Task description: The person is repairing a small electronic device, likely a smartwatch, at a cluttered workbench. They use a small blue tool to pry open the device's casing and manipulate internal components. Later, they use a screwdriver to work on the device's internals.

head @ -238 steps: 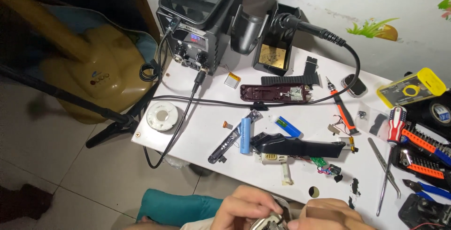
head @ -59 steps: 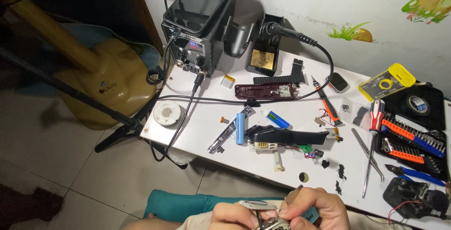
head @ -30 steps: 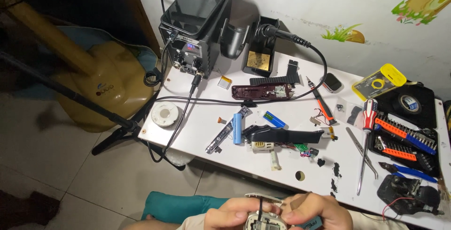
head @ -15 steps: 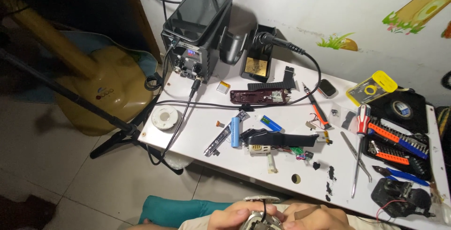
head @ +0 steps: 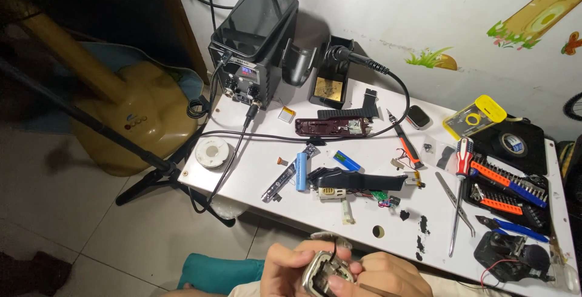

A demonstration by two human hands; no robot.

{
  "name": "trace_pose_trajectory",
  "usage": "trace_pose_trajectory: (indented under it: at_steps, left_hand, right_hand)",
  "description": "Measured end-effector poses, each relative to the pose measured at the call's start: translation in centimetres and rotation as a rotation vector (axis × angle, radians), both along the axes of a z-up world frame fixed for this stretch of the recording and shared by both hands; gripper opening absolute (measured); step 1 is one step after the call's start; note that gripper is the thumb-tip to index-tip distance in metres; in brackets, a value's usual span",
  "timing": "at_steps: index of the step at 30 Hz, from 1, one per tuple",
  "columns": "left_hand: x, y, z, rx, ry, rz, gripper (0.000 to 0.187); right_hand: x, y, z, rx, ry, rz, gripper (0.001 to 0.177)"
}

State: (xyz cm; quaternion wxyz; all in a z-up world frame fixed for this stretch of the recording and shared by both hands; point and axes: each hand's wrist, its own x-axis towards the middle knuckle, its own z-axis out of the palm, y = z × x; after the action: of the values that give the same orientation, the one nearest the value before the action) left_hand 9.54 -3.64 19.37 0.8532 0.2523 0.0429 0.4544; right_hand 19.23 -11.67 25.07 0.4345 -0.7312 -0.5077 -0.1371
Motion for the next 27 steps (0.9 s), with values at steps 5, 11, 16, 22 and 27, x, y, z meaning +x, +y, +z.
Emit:
trace_pose_trajectory:
  at_steps: [5,11,16,22,27]
  left_hand:
    - [0.1,-0.4,0.5,-0.207,0.249,0.020,0.037]
    - [-1.1,0.8,-0.2,-0.298,0.126,-0.120,0.026]
    - [-1.5,4.1,-1.9,0.269,-0.168,-0.207,0.040]
    - [-1.3,6.2,0.9,0.465,0.111,-0.054,0.036]
    - [-1.3,5.1,2.9,0.534,0.363,-0.002,0.046]
  right_hand:
    - [0.5,-0.6,0.0,-0.039,-0.042,0.000,0.023]
    - [0.0,0.7,-0.3,0.026,0.029,0.077,0.011]
    - [0.0,3.2,-2.9,0.366,0.153,0.188,0.014]
    - [0.6,4.3,-3.1,0.417,0.151,0.267,0.039]
    - [0.5,2.8,-4.8,0.538,0.222,0.121,0.004]
